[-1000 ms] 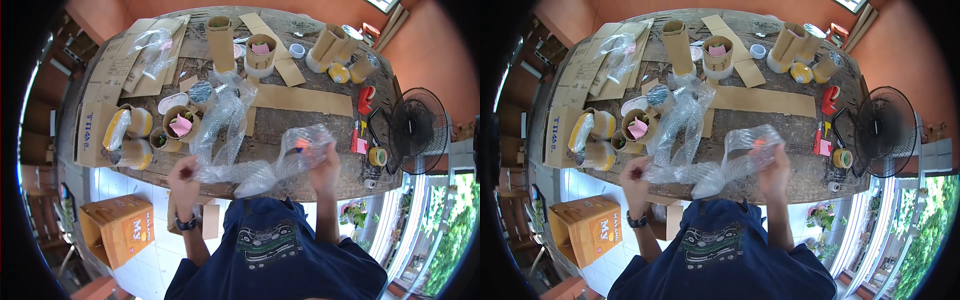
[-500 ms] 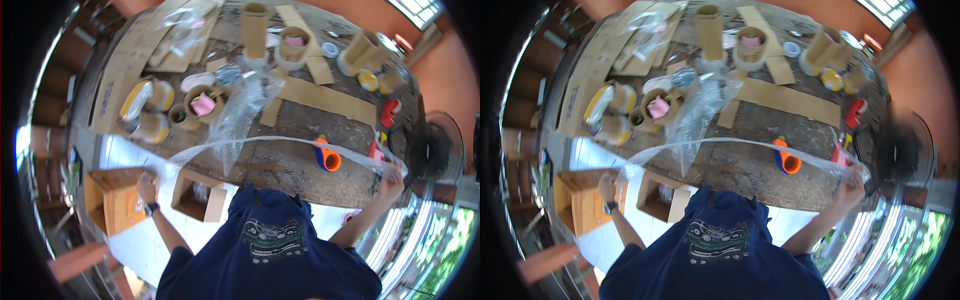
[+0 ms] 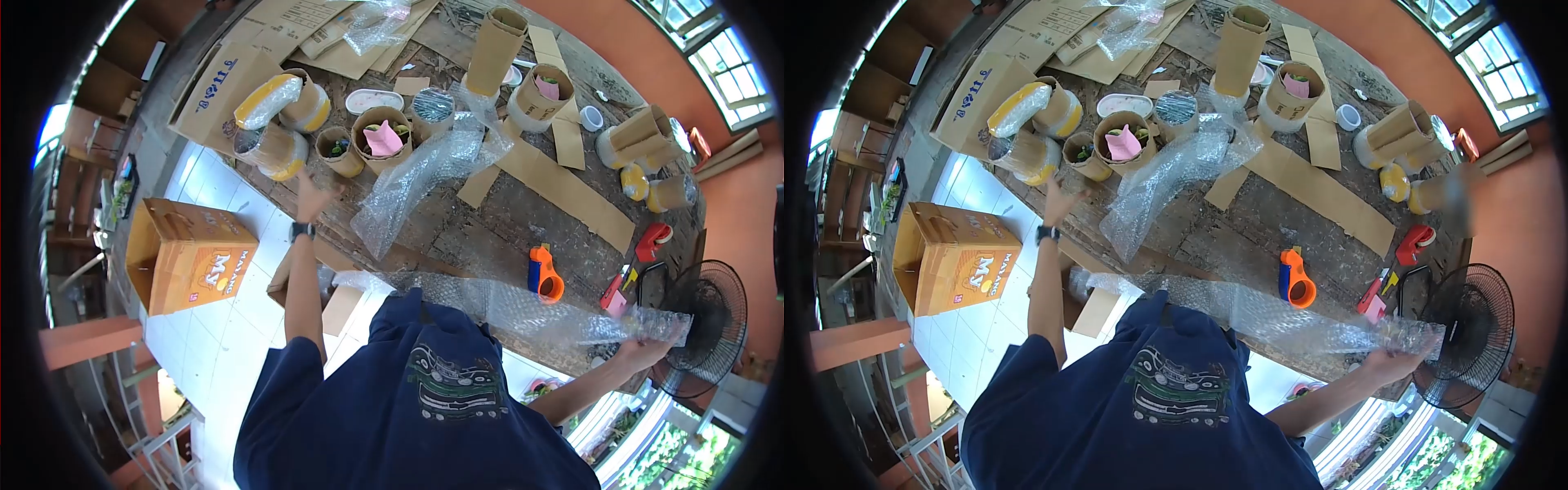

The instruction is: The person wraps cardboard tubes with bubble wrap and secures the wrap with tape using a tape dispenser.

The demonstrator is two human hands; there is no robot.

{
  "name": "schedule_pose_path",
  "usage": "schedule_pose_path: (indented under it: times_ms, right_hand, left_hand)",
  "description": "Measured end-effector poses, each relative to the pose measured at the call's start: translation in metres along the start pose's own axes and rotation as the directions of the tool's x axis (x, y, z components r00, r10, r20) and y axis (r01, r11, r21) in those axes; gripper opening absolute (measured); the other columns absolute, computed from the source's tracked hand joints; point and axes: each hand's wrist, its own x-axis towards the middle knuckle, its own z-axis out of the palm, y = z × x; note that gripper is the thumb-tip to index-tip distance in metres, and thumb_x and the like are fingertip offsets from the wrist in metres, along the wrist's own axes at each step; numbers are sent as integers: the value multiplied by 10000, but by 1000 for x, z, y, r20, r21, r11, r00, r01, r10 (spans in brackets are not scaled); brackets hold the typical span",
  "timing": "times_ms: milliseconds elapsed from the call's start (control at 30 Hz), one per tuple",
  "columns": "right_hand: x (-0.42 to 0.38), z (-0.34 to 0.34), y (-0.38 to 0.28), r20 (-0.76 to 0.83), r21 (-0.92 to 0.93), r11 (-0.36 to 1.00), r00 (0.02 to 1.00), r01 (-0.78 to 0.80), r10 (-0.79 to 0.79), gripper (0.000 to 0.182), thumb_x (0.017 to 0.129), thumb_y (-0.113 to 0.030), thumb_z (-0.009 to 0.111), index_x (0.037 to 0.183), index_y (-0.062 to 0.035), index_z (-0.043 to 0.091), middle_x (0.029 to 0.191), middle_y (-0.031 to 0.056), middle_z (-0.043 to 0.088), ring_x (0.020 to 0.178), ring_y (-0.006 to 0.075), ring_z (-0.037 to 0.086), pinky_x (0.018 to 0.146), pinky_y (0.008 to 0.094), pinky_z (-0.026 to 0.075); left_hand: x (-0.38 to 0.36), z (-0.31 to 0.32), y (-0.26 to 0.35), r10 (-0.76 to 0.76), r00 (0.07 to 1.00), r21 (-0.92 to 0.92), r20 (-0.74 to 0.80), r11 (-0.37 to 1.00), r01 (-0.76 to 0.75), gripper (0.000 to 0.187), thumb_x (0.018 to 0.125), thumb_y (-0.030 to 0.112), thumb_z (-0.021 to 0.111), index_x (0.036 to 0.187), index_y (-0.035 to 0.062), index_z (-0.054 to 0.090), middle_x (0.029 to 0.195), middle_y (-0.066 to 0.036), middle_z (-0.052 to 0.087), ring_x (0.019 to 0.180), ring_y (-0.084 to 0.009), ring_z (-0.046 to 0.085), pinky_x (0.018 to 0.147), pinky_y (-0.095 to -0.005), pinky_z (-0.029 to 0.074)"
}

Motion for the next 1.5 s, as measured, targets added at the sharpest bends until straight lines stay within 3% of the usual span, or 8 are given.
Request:
schedule_pose_path:
  times_ms: [100, 333, 500, 633, 1033, 1333, 1367, 1500]
  right_hand:
    - [-3, -8, 22, 237, -121, 989, 970, 87, -57, 399, 958, -213, 509, 1296, -1, 514, 1038, 59, 610, 830, 129, 577, 730, 233, 473]
    - [-116, 46, 9, 710, -209, 870, 681, 447, -180, 204, 877, -70, 564, 1036, 37, 635, 922, 81, 641, 743, 153, 604, 686, 258, 480]
    - [-140, 46, 23, 902, -112, 899, 423, 424, -87, 56, 818, -9, 622, 859, 13, 592, 917, 90, 625, 807, 140, 581, 723, 265, 447]
    - [-169, 64, 17, 935, -195, 956, 337, 218, 114, 282, 748, -83, 735, 725, -39, 457, 961, 107, 608, 842, 170, 579, 753, 302, 456]
    - [-209, 107, 28, 983, 29, 898, -152, -439, -106, 407, 599, -97, 832, 661, -87, 430, 769, 50, 577, 639, 128, 500, 599, 260, 393]
    - [-207, 129, 1, 988, 122, 971, -116, 205, -100, 451, 495, -234, 870, 813, -68, 597, 717, 6, 575, 560, 124, 492, 532, 244, 382]
    - [-207, 130, -2, 985, 154, 934, -124, 323, -120, 469, 498, -275, 871, 832, -78, 608, 728, 9, 584, 564, 137, 511, 539, 253, 400]
    - [-197, 129, -5, 973, 223, 790, -175, 572, -148, 558, 499, -470, 857, 872, -124, 629, 734, 20, 600, 596, 187, 582, 569, 297, 458]
  left_hand:
    - [20, 54, -12, 5, 996, -264, -85, 964, -27, 1039, 564, 218, 909, 1371, -35, 304, 1262, -185, 545, 1175, -290, 531, 977, -381, 442]
    - [32, 86, -18, -78, 964, -196, -256, 980, 28, 920, 570, 274, 911, 1299, -29, 437, 1207, -164, 599, 1090, -262, 592, 939, -349, 465]
    - [16, 67, -24, -248, 956, -704, -157, 707, 67, 695, 709, 270, 827, 1250, 10, 477, 1177, -95, 582, 1038, -195, 578, 829, -337, 497]
    - [-34, 22, -7, -438, 899, -753, 3, 591, 291, 577, 801, 323, 737, 1262, 118, 457, 1197, -28, 530, 1035, -147, 545, 740, -298, 493]
    - [-153, -24, 120, -121, 929, -848, 351, 381, 370, 606, 960, 474, 453, 1381, 46, 368, 1324, -127, 503, 1203, -266, 525, 1012, -413, 440]
    - [-175, 2, 192, -39, 758, -737, 651, 210, 643, 549, 968, 352, 515, 1379, 34, 338, 1278, -116, 497, 1172, -226, 536, 952, -383, 481]
    - [-177, 1, 194, 42, 743, -716, 668, 308, 626, 634, 968, 459, 464, 1425, 50, 303, 1340, -125, 475, 1212, -243, 509, 998, -393, 441]
    - [-179, 5, 182, 214, 595, -597, 774, -65, 800, 928, 862, 739, 338, 1493, 74, 197, 1475, -146, 341, 1326, -294, 386, 1087, -457, 323]
